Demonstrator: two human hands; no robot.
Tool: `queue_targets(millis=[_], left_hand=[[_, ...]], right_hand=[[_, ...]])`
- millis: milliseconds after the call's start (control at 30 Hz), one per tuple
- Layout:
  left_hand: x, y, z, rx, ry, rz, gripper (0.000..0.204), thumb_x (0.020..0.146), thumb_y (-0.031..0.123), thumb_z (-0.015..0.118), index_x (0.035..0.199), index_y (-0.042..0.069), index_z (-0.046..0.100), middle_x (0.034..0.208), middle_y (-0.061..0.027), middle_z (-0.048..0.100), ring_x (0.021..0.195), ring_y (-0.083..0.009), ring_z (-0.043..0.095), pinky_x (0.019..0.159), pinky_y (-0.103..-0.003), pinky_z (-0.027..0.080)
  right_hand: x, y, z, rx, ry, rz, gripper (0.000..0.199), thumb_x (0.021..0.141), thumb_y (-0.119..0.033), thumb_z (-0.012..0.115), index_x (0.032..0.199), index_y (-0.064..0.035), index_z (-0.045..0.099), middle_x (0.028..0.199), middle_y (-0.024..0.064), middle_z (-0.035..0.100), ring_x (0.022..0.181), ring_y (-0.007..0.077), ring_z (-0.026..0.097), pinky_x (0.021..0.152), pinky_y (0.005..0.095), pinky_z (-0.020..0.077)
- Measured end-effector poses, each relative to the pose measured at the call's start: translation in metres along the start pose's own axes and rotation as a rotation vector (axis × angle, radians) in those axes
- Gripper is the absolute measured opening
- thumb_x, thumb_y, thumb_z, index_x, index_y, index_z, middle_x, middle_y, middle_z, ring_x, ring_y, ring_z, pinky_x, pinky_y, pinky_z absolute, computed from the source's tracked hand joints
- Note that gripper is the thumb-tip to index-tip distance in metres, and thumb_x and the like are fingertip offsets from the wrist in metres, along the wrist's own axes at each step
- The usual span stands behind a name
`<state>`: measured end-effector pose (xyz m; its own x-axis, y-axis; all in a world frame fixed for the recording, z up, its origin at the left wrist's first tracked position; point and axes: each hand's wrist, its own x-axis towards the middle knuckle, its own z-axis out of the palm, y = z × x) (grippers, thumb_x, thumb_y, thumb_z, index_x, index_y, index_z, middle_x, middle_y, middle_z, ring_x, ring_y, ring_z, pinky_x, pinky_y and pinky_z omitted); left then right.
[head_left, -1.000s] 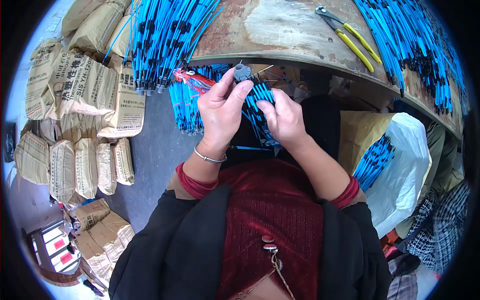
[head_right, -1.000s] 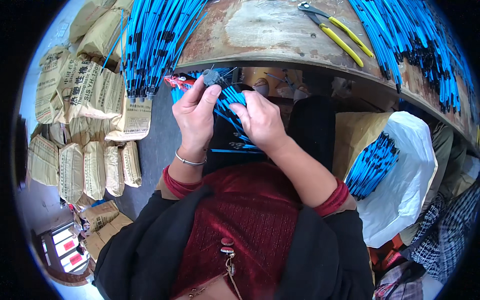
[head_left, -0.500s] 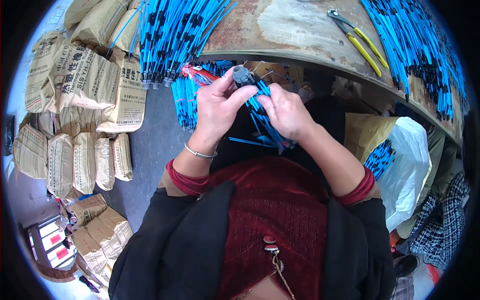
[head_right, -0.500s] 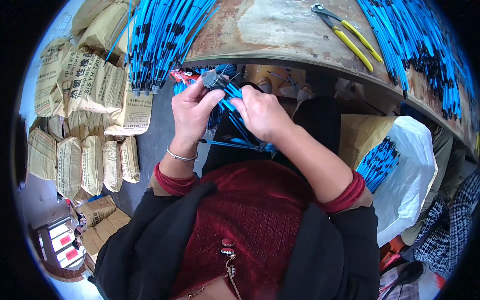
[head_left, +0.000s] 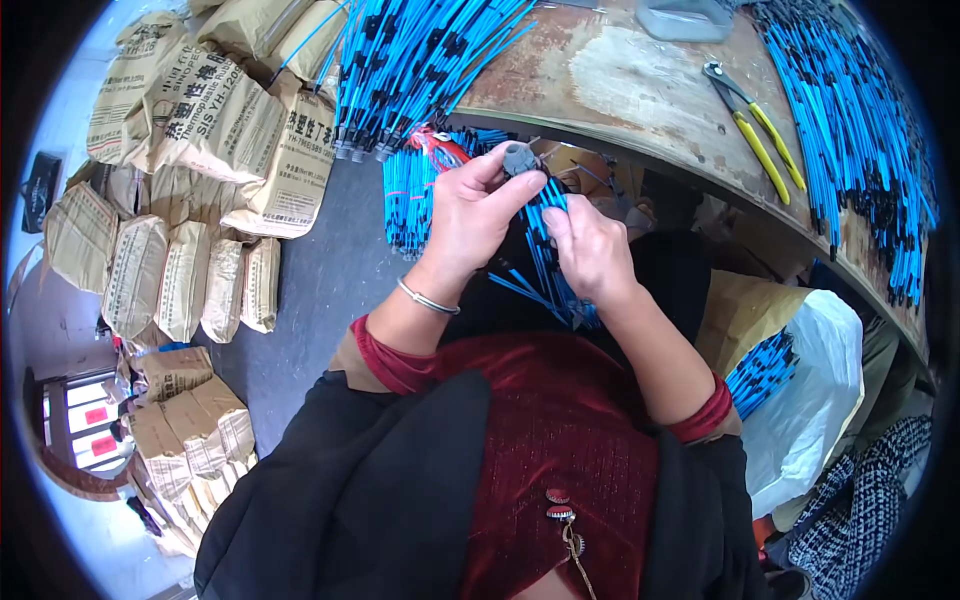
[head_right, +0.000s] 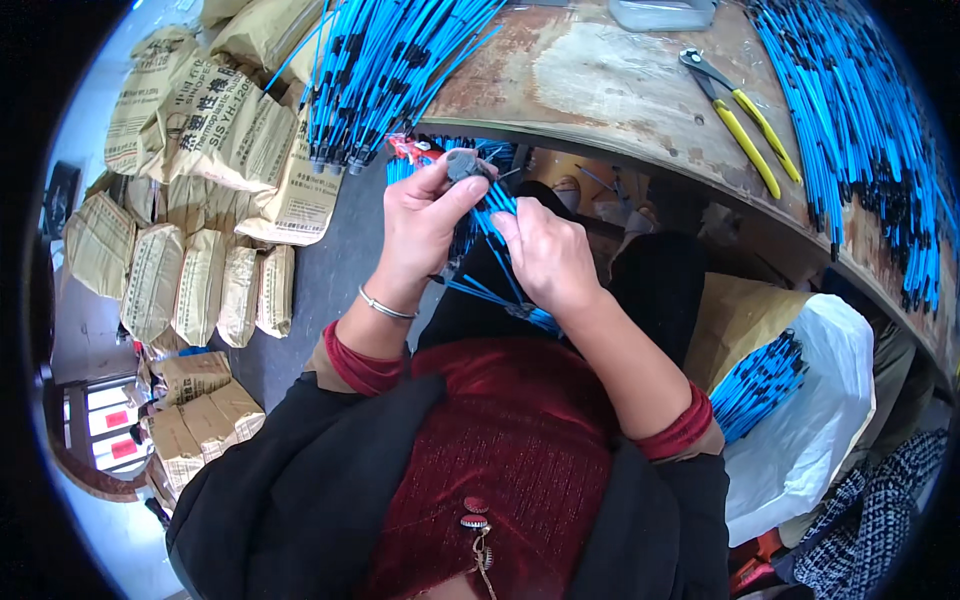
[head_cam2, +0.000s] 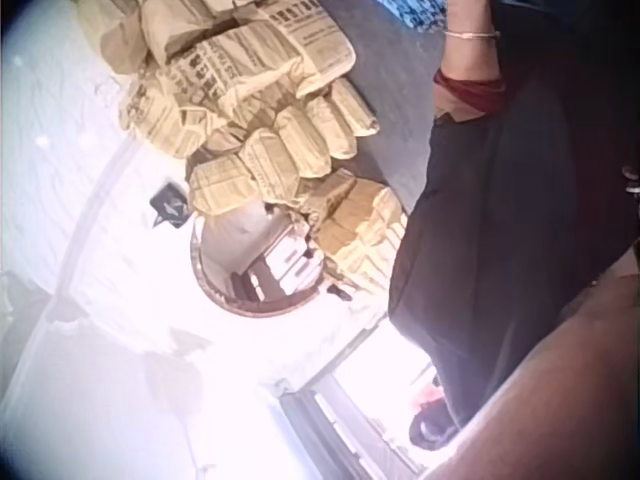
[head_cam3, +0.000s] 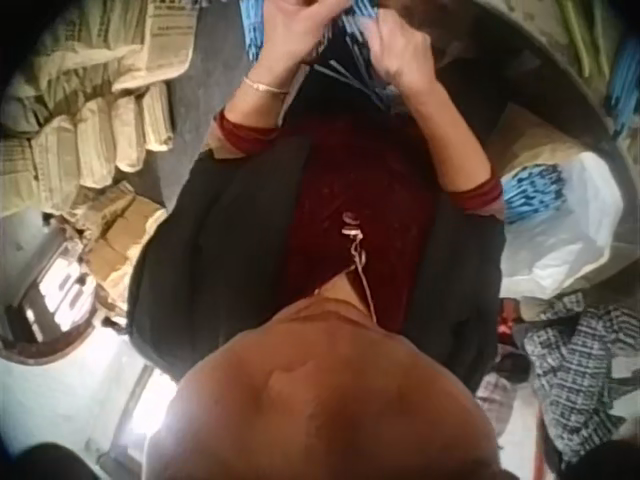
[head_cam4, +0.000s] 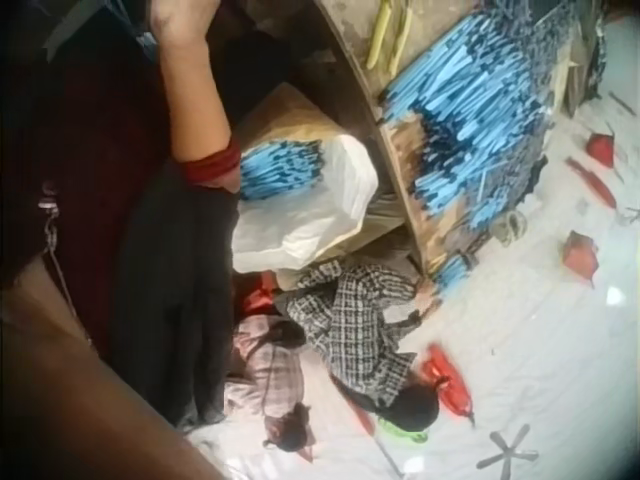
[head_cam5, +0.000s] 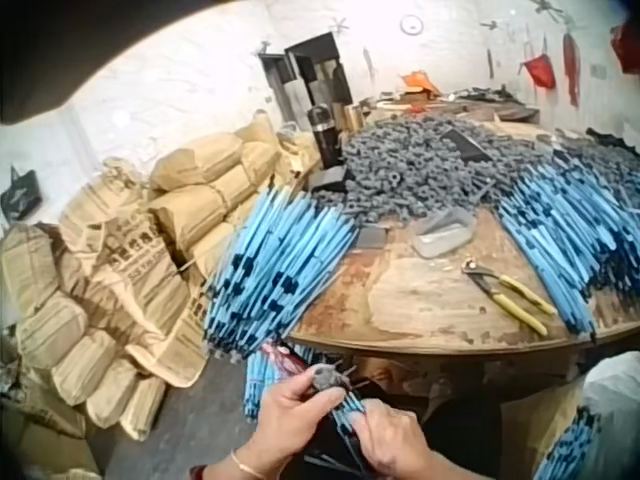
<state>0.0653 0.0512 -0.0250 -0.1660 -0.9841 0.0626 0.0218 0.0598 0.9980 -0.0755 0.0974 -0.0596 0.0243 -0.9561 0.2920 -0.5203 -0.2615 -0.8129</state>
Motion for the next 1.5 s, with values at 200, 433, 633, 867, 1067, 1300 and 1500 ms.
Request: queue_targets(millis=[200, 433, 633, 867, 1067, 1300, 1500], left_hand=[[0.0, 0.002, -0.024, -0.116, -0.365, -0.001, 0.034, 0.082, 0.01, 0.066, 0.112, -0.004, 0.058, 0.099, -0.015, 0.064, 0.093, -0.0212, 0.061, 0.085, -0.034, 0.048], [0.001, 0.003, -0.014, -0.203, -0.369, -0.116, 0.035, 0.085, 0.01, 0.061, 0.116, 0.0, 0.05, 0.104, -0.0092, 0.059, 0.098, -0.0176, 0.056, 0.09, -0.032, 0.044], [-0.012, 0.008, -0.001, 0.007, -0.263, -0.127, 0.033, 0.087, 0.011, 0.059, 0.114, 0.004, 0.043, 0.107, -0.0095, 0.055, 0.102, -0.0201, 0.054, 0.095, -0.035, 0.041], [-0.018, 0.004, -0.003, -0.025, -0.356, 0.019, 0.028, 0.084, 0.003, 0.06, 0.108, 0.002, 0.045, 0.1, -0.0084, 0.058, 0.096, -0.0152, 0.055, 0.088, -0.03, 0.044], [-0.024, 0.01, 0.004, -0.072, -0.486, 0.06, 0.031, 0.083, 0.002, 0.061, 0.109, 0.002, 0.044, 0.1, -0.0108, 0.058, 0.097, -0.0183, 0.055, 0.089, -0.034, 0.043], [-0.018, 0.014, -0.005, -0.043, -0.571, 0.125, 0.033, 0.082, 0.002, 0.06, 0.111, 0.003, 0.043, 0.102, -0.0143, 0.056, 0.101, -0.0232, 0.054, 0.091, -0.038, 0.041], [-0.012, 0.009, 0.006, -0.06, -0.308, 0.082, 0.021, 0.083, 0.001, 0.058, 0.101, 0.002, 0.048, 0.09, -0.0128, 0.059, 0.09, -0.0224, 0.058, 0.084, -0.036, 0.046]], right_hand=[[0.002, 0.009, -0.019, 0.098, -0.207, -0.06, 0.025, 0.09, -0.024, 0.052, 0.082, -0.0011, 0.049, 0.073, 0.0224, 0.058, 0.068, 0.0424, 0.057, 0.059, 0.0494, 0.0457], [0.012, 0.003, -0.015, 0.071, -0.26, -0.032, 0.025, 0.09, -0.025, 0.052, 0.083, -0.0008, 0.05, 0.072, 0.0237, 0.058, 0.07, 0.0439, 0.058, 0.061, 0.0512, 0.0454], [0.002, -0.003, 0.006, -0.021, -0.119, 0.055, 0.023, 0.091, -0.024, 0.051, 0.086, -0.0011, 0.052, 0.074, 0.0235, 0.059, 0.073, 0.0427, 0.058, 0.062, 0.048, 0.0466], [-0.023, 0.0, 0.008, 0.107, 0.191, -0.201, 0.014, 0.081, -0.009, 0.063, 0.085, 0.0017, 0.054, 0.078, 0.0175, 0.058, 0.067, 0.0338, 0.06, 0.058, 0.0395, 0.0488], [-0.034, 0.008, -0.01, 0.353, 0.16, -0.213, 0.009, 0.08, -0.004, 0.062, 0.085, 0.0013, 0.057, 0.072, 0.0144, 0.052, 0.062, 0.0304, 0.055, 0.057, 0.0371, 0.0459], [-0.009, 0.012, -0.025, 0.299, -0.098, -0.238, 0.006, 0.082, -0.006, 0.06, 0.085, -0.0012, 0.058, 0.071, 0.0138, 0.05, 0.062, 0.0312, 0.054, 0.057, 0.039, 0.0442], [-0.003, 0.007, -0.006, 0.24, -0.006, -0.263, 0.008, 0.083, -0.008, 0.059, 0.086, -0.0016, 0.058, 0.073, 0.014, 0.051, 0.064, 0.0322, 0.055, 0.058, 0.0396, 0.0443]])
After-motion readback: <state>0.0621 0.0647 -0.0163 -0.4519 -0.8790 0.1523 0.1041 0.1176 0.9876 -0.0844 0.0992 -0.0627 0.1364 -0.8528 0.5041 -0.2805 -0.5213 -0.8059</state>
